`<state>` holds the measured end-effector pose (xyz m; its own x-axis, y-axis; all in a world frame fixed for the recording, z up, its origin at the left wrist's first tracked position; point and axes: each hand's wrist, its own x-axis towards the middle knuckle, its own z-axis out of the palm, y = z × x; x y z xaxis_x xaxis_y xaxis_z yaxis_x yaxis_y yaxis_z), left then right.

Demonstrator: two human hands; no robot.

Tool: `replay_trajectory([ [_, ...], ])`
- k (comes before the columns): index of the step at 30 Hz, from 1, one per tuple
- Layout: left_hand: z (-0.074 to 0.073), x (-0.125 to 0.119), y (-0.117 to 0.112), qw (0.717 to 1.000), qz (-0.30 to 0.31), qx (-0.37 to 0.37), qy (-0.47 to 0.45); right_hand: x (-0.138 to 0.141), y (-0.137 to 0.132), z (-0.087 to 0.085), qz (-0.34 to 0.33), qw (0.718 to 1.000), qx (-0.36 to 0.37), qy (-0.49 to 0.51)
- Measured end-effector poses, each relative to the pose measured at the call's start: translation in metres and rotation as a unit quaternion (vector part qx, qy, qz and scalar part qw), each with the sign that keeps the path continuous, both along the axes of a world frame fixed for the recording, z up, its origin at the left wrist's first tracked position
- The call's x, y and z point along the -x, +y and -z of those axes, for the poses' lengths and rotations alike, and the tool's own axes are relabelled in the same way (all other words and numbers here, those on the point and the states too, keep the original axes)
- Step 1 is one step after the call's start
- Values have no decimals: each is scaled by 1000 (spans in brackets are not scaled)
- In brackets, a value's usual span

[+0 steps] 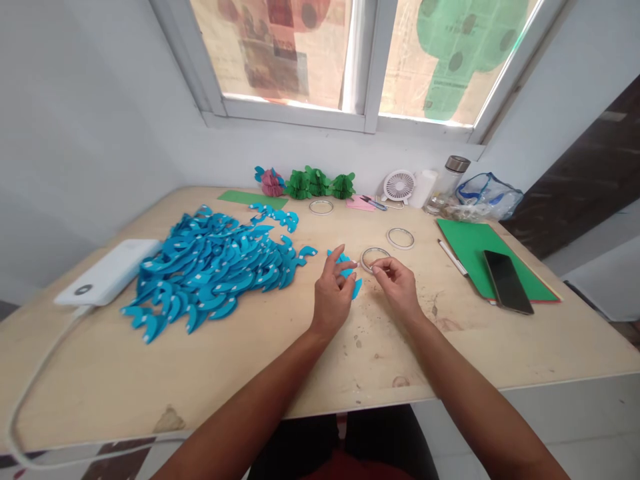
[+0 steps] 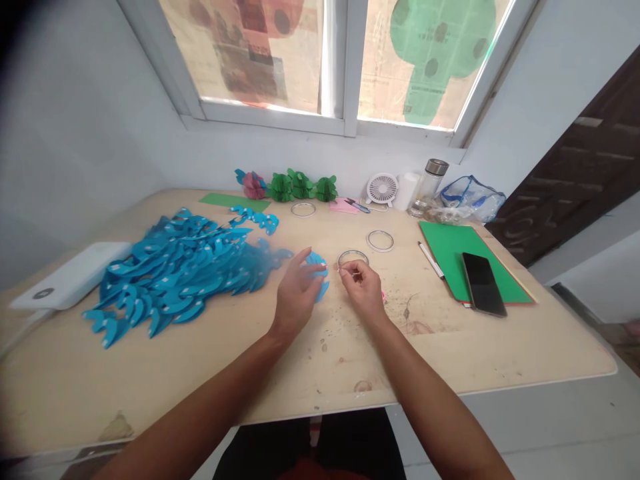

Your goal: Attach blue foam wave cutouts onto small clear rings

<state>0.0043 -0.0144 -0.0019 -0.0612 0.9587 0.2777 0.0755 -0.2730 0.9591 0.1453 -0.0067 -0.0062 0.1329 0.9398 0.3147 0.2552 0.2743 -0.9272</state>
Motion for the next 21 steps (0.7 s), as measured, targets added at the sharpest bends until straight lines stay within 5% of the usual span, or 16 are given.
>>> replay_trajectory([
  [10,0,4,5,999,-37,-19,8,7,-8,-8,-157,987,30,-7],
  [21,-1,3,9,998,4,39,-55,4,-5,-5,-118,993,33,-4],
])
